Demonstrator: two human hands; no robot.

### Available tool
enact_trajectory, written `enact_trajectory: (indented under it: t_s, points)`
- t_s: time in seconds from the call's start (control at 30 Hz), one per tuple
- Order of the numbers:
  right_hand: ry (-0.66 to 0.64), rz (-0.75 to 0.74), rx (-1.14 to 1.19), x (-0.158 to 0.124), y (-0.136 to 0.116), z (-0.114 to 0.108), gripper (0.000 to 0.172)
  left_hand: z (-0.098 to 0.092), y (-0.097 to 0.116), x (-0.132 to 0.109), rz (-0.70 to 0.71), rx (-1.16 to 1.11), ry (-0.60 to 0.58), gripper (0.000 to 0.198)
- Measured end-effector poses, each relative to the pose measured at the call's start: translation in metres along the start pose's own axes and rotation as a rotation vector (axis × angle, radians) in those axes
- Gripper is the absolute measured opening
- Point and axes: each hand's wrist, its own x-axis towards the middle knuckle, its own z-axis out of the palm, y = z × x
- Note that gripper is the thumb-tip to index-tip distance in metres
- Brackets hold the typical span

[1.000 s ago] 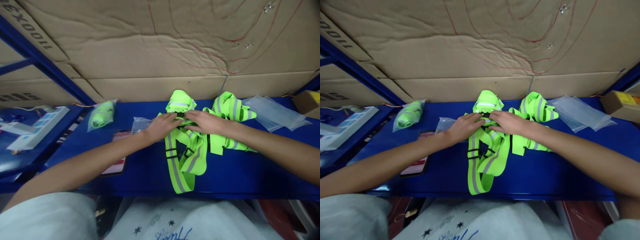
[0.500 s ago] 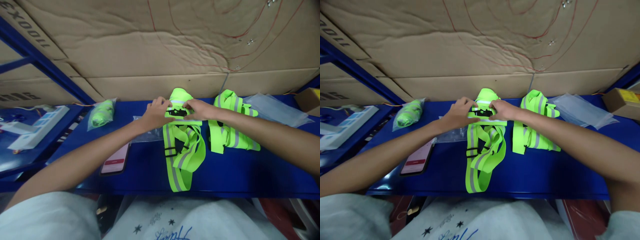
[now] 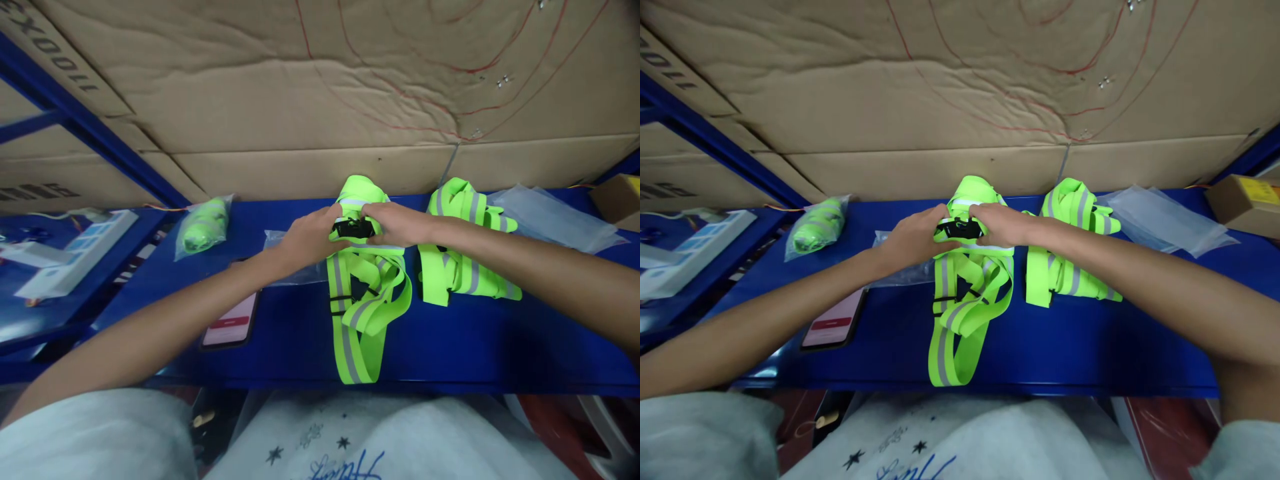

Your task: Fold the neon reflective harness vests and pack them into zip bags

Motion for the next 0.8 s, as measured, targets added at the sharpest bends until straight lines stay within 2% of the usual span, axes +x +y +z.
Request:
enact_trajectory:
  t_s: [0.1, 0.2, 0.27, 0.33, 0.4, 0.53, 0.67, 0.8]
  points:
    - [0.063, -0.024, -0.057, -0.012, -0.009, 0.005, 0.032, 0.003, 0.006, -0.011, 0.116, 0.126, 0.063, 0.032]
    - [0.094, -0.045, -0.111, -0.021, -0.013, 0.009, 0.027, 0.006, 0.011, -0.017, 0.242, 0.198, 0.087, 0.017]
    - [0.101, -0.072, -0.083, -0.023, -0.011, 0.007, 0.026, 0.004, 0.012, -0.017, 0.24, 0.146, 0.081, 0.017]
    - [0.112, -0.098, -0.017, -0.024, -0.007, -0.002, 0.028, -0.005, 0.012, -0.013, 0.2, 0.036, 0.074, 0.025]
    - [0.13, -0.1, 0.042, -0.027, -0.006, -0.02, 0.032, -0.023, 0.011, -0.01, 0.193, -0.06, 0.064, 0.03]
    - [0.204, -0.121, 0.133, -0.045, -0.019, -0.066, 0.035, -0.078, 0.016, -0.01, 0.227, -0.084, 0.064, 0.018]
    - [0.311, -0.152, 0.142, -0.072, -0.048, -0.107, 0.032, -0.131, 0.034, -0.026, 0.259, -0.258, 0.14, 0.016]
    - [0.41, -0.127, 0.09, -0.1, -0.075, -0.143, 0.031, -0.173, 0.048, -0.046, 0.292, -0.409, 0.154, 0.027]
